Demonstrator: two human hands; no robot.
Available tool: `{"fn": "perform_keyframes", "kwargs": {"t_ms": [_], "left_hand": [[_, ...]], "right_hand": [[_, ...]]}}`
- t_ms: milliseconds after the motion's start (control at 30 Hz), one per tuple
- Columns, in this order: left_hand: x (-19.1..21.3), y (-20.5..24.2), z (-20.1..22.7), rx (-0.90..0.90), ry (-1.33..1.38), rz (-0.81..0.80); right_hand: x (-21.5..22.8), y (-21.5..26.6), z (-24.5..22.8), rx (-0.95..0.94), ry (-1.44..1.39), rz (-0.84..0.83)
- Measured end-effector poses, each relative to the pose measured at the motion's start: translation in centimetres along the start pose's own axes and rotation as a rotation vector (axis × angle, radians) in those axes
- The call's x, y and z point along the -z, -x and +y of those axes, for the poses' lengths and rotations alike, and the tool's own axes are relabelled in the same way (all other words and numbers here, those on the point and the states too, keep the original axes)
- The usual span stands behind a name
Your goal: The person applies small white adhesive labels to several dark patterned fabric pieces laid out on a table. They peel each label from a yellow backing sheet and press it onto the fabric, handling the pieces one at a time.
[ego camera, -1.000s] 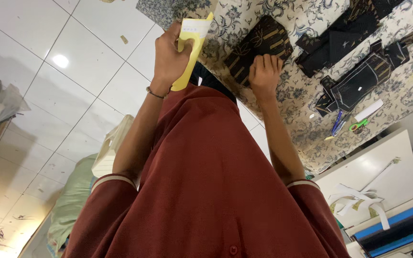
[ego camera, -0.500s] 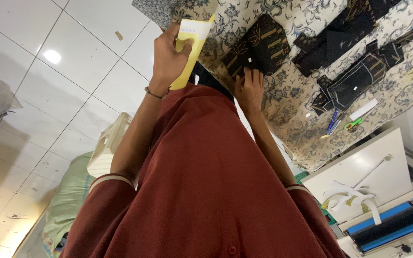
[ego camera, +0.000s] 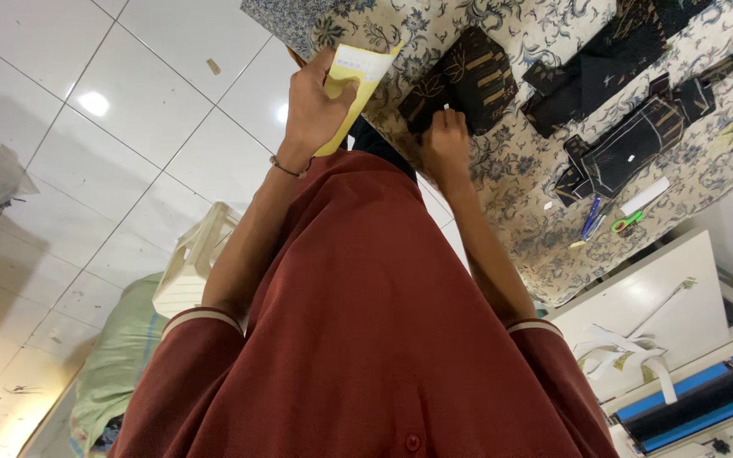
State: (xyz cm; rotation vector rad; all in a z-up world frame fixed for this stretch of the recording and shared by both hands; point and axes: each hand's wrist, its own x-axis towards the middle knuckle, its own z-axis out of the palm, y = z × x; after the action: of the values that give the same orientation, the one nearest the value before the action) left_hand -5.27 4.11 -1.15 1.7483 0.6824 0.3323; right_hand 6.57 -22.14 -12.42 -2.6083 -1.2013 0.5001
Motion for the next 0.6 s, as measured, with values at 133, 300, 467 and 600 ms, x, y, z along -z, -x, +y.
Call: {"fn": "perform_keyframes", "kwargs": {"t_ms": [133,300,467,600], "left_hand": [[0.3,0.2,0.1,0.066,-0.006,-0.037],[0.0,0.0,0.3,0.116,-0.022,-0.077],[-0.7,0.2,0.3,0.118,-0.056,-0.100],[-1.3,0.2,0.1,0.076,-0.017,-0.089]], "right_hand": [[2.0,-0.2,1.6,-0.211,-0.285,-0.023],[4.7,-1.5,6.1,-0.160,-0.358,-0.041],[4.3,-2.2,7.0,-0.096,-0.492,-0.205],[2.9,-2.1,5.8,-0.149,-0.373,-0.237]]}}
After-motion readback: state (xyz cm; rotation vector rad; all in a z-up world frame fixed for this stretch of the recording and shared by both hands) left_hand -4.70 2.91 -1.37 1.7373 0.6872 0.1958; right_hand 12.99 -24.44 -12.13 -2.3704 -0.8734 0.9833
